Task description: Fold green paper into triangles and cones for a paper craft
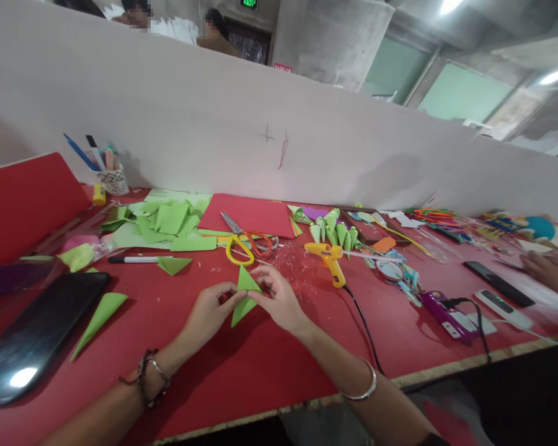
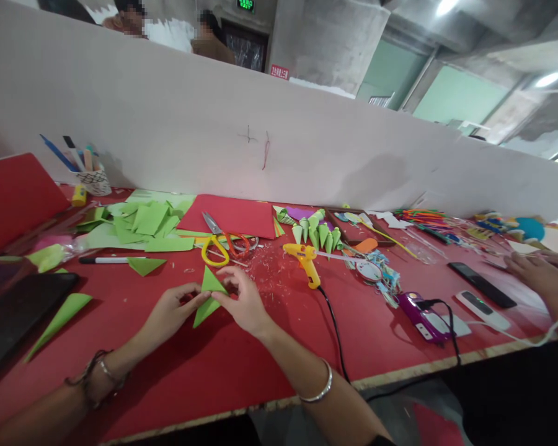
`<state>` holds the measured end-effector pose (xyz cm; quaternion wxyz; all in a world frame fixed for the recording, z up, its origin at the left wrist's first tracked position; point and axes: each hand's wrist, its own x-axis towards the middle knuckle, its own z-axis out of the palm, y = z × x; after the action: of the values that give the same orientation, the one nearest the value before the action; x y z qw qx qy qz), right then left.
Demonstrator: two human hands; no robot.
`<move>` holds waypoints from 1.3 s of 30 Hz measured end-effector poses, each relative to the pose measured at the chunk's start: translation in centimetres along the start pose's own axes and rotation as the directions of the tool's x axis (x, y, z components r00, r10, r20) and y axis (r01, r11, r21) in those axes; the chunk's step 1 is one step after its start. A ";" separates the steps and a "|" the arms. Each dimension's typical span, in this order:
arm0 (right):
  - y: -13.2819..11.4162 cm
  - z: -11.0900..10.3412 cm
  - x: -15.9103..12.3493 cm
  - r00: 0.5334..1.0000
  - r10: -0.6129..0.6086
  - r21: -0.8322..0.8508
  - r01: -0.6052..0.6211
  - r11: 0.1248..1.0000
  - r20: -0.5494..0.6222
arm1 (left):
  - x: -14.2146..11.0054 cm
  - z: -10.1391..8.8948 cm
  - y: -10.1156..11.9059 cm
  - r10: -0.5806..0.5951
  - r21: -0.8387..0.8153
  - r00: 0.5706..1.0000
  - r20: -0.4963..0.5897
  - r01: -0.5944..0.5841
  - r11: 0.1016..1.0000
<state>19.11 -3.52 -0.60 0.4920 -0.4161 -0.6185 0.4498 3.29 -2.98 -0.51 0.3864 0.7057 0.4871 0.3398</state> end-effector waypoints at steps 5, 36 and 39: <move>0.0 -0.2 -0.1 0.970 0.185 0.009 -0.188 0.982 0.155 | 0.0 -0.1 0.1 -0.004 -0.043 1.000 -0.013 0.004 0.999; -0.3 -0.4 -0.2 0.976 0.114 -0.185 -0.079 0.980 0.184 | -0.1 0.1 0.0 0.001 0.028 1.000 -0.006 -0.001 1.000; -0.2 -0.4 -0.3 0.962 0.142 -0.190 -0.097 0.977 0.235 | -0.3 0.2 0.1 -0.080 -0.039 0.994 0.079 0.083 0.996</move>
<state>19.54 -3.77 -0.45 0.3441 -0.4353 -0.6860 0.4706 3.38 -3.35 -0.55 0.4333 0.6897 0.4929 0.3061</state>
